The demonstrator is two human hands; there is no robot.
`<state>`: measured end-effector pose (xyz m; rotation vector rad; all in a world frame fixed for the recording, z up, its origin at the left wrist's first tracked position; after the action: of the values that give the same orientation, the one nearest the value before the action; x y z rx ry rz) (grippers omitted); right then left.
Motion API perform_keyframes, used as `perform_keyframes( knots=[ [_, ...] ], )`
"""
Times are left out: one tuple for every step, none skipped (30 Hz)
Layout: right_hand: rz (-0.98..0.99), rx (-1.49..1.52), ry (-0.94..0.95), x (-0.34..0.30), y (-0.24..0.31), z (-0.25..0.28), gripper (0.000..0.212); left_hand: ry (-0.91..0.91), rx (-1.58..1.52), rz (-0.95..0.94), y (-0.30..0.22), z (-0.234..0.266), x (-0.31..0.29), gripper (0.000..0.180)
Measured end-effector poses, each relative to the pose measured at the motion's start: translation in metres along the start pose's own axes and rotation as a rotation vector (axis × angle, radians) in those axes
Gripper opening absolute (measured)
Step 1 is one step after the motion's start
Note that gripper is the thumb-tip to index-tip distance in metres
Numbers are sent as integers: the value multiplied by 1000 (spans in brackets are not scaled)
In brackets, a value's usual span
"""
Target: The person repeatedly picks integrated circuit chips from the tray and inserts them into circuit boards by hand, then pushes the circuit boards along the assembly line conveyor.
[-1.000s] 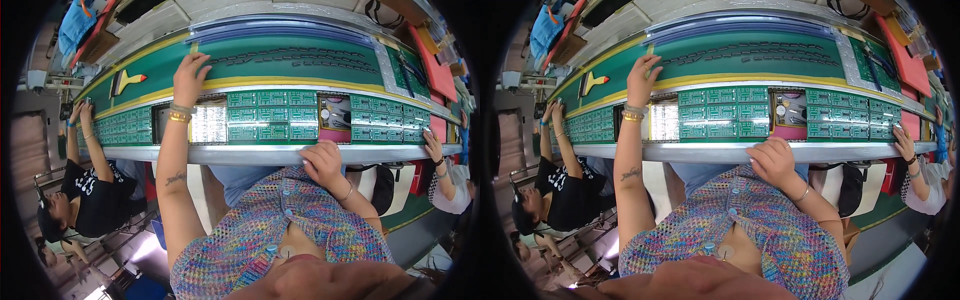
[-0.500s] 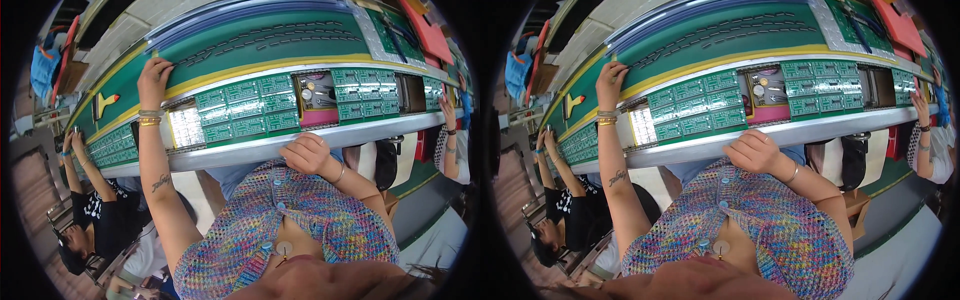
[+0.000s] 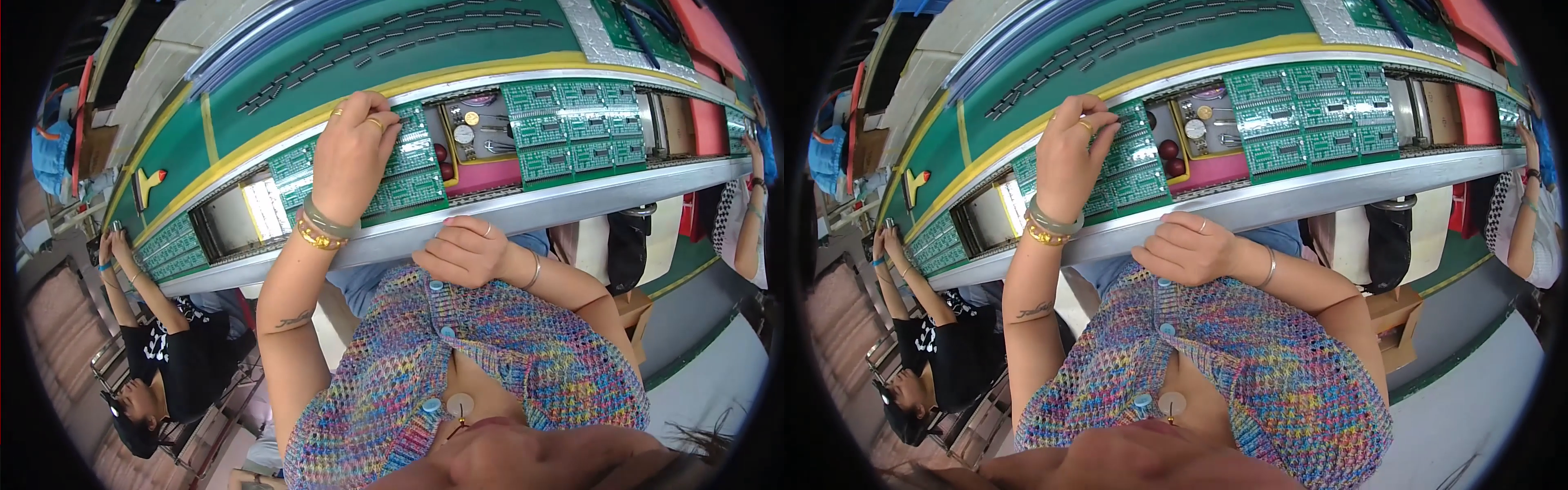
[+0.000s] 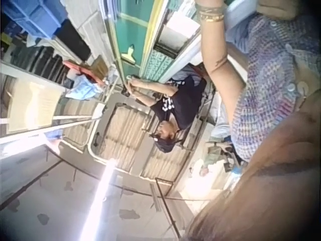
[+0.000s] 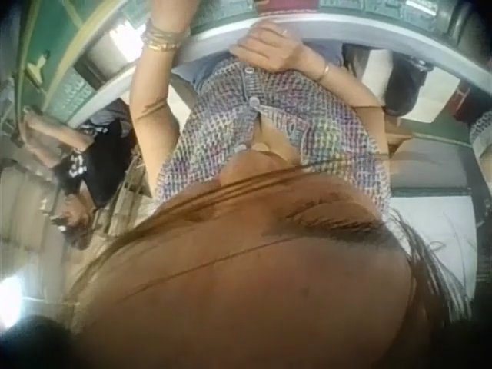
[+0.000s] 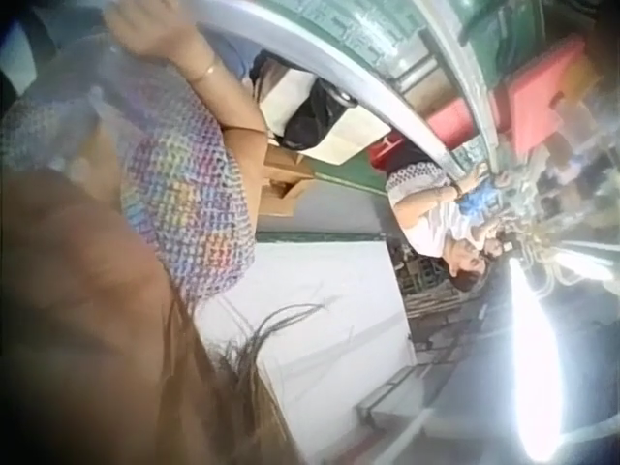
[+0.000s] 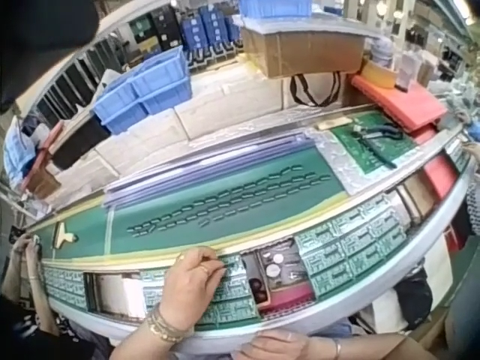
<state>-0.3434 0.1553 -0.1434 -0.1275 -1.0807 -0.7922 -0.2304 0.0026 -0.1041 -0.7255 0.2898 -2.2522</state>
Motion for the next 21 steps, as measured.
perform_keyframes(
  knots=[
    [-3, 2, -10, -1, 0, 0, 18, 11, 34, -3, 0, -4, 1, 13],
    [-12, -3, -12, -1, 0, 1, 18, 19, 30, -7, -1, -7, 1, 13],
    [0, -3, -20, -2, 0, 1, 18, 10, 30, -12, 1, -9, 0, 13],
    [13, -3, -29, -2, 0, 1, 17, 1, 31, -17, 2, -10, -1, 12],
    [7, -6, -34, -2, 0, 2, 17, 8, 31, -22, 1, -10, -1, 12],
    [14, -3, -31, -3, 0, 2, 17, 7, 26, -17, 0, -11, -1, 11],
    [22, 0, -29, -3, 0, 3, 17, 6, 21, -12, 0, -12, -1, 10],
    [18, -2, -31, -4, -1, 3, 17, 10, 21, -15, -1, -12, -1, 10],
    [24, -21, -23, -4, -1, 4, 15, 10, 22, -19, -2, -13, -1, 10],
    [30, -40, -15, -5, -1, 4, 14, 10, 23, -23, -2, -14, -1, 10],
    [27, -44, -13, -6, -2, 4, 14, 12, 18, -25, -3, -16, 0, 10],
    [27, -38, -13, -6, -2, 4, 14, 16, 30, -24, -4, -14, 0, 10],
    [27, -31, -12, -6, -1, 4, 14, 19, 41, -22, -5, -13, 0, 10],
    [27, -30, -13, -5, -1, 5, 14, 20, 42, -21, -5, -13, 0, 10],
    [28, -33, -16, -4, -1, 5, 14, 29, 40, -29, -5, -13, 1, 10],
    [30, -35, -19, -4, -1, 5, 14, 37, 37, -36, -4, -13, 2, 10],
    [31, -36, -19, -4, -1, 5, 14, 36, 37, -36, -4, -13, 2, 10],
    [31, -43, -18, -5, -2, 5, 13, 55, 45, -38, -5, -14, 3, 9],
    [31, -49, -17, -5, -2, 4, 13, 74, 54, -38, -5, -15, 3, 9],
    [33, -49, -17, -5, -2, 4, 13, 72, 54, -38, -5, -16, 0, 9],
    [37, -50, -14, -4, -2, 4, 13, 72, 109, -85, -7, -17, -5, 10]
  ],
)
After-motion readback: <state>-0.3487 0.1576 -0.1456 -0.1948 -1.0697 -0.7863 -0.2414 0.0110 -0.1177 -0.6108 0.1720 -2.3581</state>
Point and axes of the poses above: each hand's wrist, its own x-axis towards the middle knuckle, its own z-axis out of the back of the hand, y = z × x, the point moved 3 cm from there along x, towards the middle knuckle, and after that the axes turned 7 degrees about -y, right-handed, at the moved point
